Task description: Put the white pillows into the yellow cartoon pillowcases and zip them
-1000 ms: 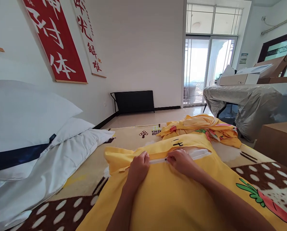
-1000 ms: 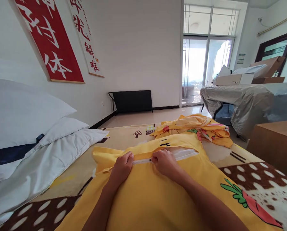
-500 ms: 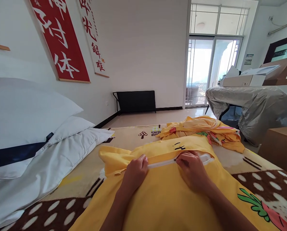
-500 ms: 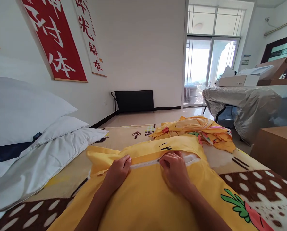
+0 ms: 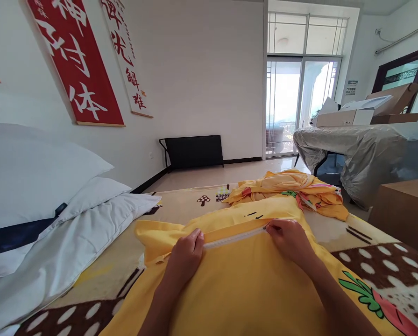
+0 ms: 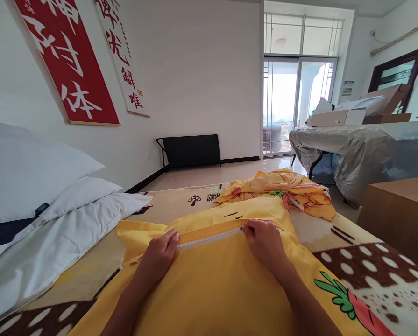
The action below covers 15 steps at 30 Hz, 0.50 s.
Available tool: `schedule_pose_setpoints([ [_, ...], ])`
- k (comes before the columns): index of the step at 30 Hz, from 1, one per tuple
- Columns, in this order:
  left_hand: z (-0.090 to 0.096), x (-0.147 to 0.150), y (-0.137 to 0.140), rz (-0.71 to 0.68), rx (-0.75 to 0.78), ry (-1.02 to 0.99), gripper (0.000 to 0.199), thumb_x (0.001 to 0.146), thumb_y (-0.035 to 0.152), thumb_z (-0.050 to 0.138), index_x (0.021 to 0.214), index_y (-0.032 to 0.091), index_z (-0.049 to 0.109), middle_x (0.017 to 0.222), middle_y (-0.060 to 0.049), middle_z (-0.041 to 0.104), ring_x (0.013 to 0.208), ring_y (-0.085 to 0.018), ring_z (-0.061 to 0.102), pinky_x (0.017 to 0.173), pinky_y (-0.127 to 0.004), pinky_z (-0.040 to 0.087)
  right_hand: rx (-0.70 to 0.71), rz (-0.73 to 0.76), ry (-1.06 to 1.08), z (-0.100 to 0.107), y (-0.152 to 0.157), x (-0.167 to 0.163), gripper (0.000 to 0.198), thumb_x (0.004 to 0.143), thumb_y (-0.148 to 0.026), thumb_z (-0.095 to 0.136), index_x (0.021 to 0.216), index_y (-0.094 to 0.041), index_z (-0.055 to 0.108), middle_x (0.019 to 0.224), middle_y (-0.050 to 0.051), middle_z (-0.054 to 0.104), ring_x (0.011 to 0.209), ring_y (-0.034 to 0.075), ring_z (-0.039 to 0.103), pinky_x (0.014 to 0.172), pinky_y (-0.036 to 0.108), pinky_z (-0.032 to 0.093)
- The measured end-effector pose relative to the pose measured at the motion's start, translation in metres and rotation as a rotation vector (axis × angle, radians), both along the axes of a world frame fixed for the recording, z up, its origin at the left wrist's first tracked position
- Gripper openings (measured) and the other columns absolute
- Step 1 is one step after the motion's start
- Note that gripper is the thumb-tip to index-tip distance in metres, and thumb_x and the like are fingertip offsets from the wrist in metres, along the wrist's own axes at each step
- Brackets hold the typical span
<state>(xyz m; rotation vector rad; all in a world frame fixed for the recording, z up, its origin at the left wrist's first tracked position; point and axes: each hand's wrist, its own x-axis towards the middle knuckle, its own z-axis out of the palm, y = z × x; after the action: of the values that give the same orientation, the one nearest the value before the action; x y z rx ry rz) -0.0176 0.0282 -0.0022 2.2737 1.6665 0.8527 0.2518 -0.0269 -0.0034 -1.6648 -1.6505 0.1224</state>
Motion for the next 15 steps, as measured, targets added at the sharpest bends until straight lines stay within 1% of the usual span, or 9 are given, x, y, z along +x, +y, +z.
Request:
schedule_pose_setpoints([
  [3,0.0,-0.001,0.001,0.003,0.003,0.03,0.03,0.088,0.039,0.022,0.065,0.023,0.035,0.061,-0.002,0.05,0.062,-0.018,0.045,0.062,-0.031,0.029,-0.033,0.003,0.017,0.001,0.002,0.004,0.022,0.08,-0.025,0.051,0.061,-0.021,0.062,0.062,0.001,0.065,0.058,0.014,0.051,0.056,0.025,0.03],
  [5,0.001,-0.002,0.0,0.007,-0.009,0.045,0.03,0.088,0.039,0.023,0.067,0.023,0.037,0.063,-0.002,0.052,0.063,-0.019,0.047,0.063,-0.031,0.03,-0.029,0.006,-0.013,0.0,0.002,0.007,0.022,0.081,-0.023,0.05,0.062,-0.021,0.062,0.063,0.0,0.066,0.059,0.014,0.052,0.056,0.026,0.029],
  [7,0.001,-0.004,0.0,0.003,-0.02,0.044,0.031,0.088,0.04,0.023,0.068,0.022,0.039,0.065,-0.003,0.055,0.064,-0.019,0.049,0.064,-0.031,0.032,0.013,0.003,-0.085,-0.002,0.003,0.011,0.023,0.081,-0.022,0.05,0.062,-0.021,0.062,0.064,0.001,0.067,0.061,0.015,0.054,0.059,0.026,0.03],
  [9,0.001,-0.005,0.001,-0.006,-0.02,0.048,0.032,0.088,0.041,0.023,0.067,0.022,0.039,0.066,-0.003,0.056,0.065,-0.019,0.05,0.065,-0.031,0.033,0.073,-0.003,-0.133,-0.007,0.003,0.02,0.023,0.082,-0.023,0.051,0.062,-0.021,0.062,0.067,0.002,0.068,0.064,0.016,0.056,0.065,0.027,0.033],
  [11,0.001,-0.004,0.004,-0.014,-0.023,0.069,0.033,0.088,0.041,0.023,0.066,0.022,0.039,0.065,-0.003,0.057,0.064,-0.019,0.051,0.065,-0.031,0.035,0.119,-0.003,-0.106,-0.013,0.004,0.031,0.023,0.084,-0.025,0.051,0.066,-0.021,0.064,0.068,0.002,0.069,0.067,0.016,0.058,0.071,0.028,0.035],
  [13,0.003,-0.002,0.007,-0.018,-0.041,0.101,0.033,0.087,0.041,0.023,0.066,0.022,0.041,0.065,-0.003,0.058,0.064,-0.02,0.053,0.065,-0.032,0.038,0.141,0.01,-0.048,-0.02,0.005,0.039,0.022,0.085,-0.026,0.05,0.069,-0.021,0.065,0.071,0.001,0.07,0.068,0.016,0.059,0.073,0.027,0.036],
  [14,0.006,-0.001,0.005,-0.018,-0.02,0.115,0.032,0.086,0.041,0.025,0.066,0.022,0.043,0.067,-0.004,0.059,0.065,-0.02,0.054,0.066,-0.033,0.039,0.145,0.022,-0.029,-0.023,0.007,0.042,0.022,0.085,-0.025,0.05,0.07,-0.021,0.066,0.072,0.001,0.07,0.069,0.016,0.059,0.073,0.027,0.037],
  [15,0.008,0.0,0.002,-0.01,0.042,0.124,0.031,0.084,0.04,0.027,0.068,0.022,0.046,0.072,-0.006,0.061,0.069,-0.021,0.056,0.067,-0.034,0.041,0.149,0.034,-0.021,-0.026,0.008,0.044,0.022,0.085,-0.024,0.05,0.071,-0.021,0.066,0.072,0.001,0.07,0.069,0.016,0.059,0.073,0.027,0.037],
])
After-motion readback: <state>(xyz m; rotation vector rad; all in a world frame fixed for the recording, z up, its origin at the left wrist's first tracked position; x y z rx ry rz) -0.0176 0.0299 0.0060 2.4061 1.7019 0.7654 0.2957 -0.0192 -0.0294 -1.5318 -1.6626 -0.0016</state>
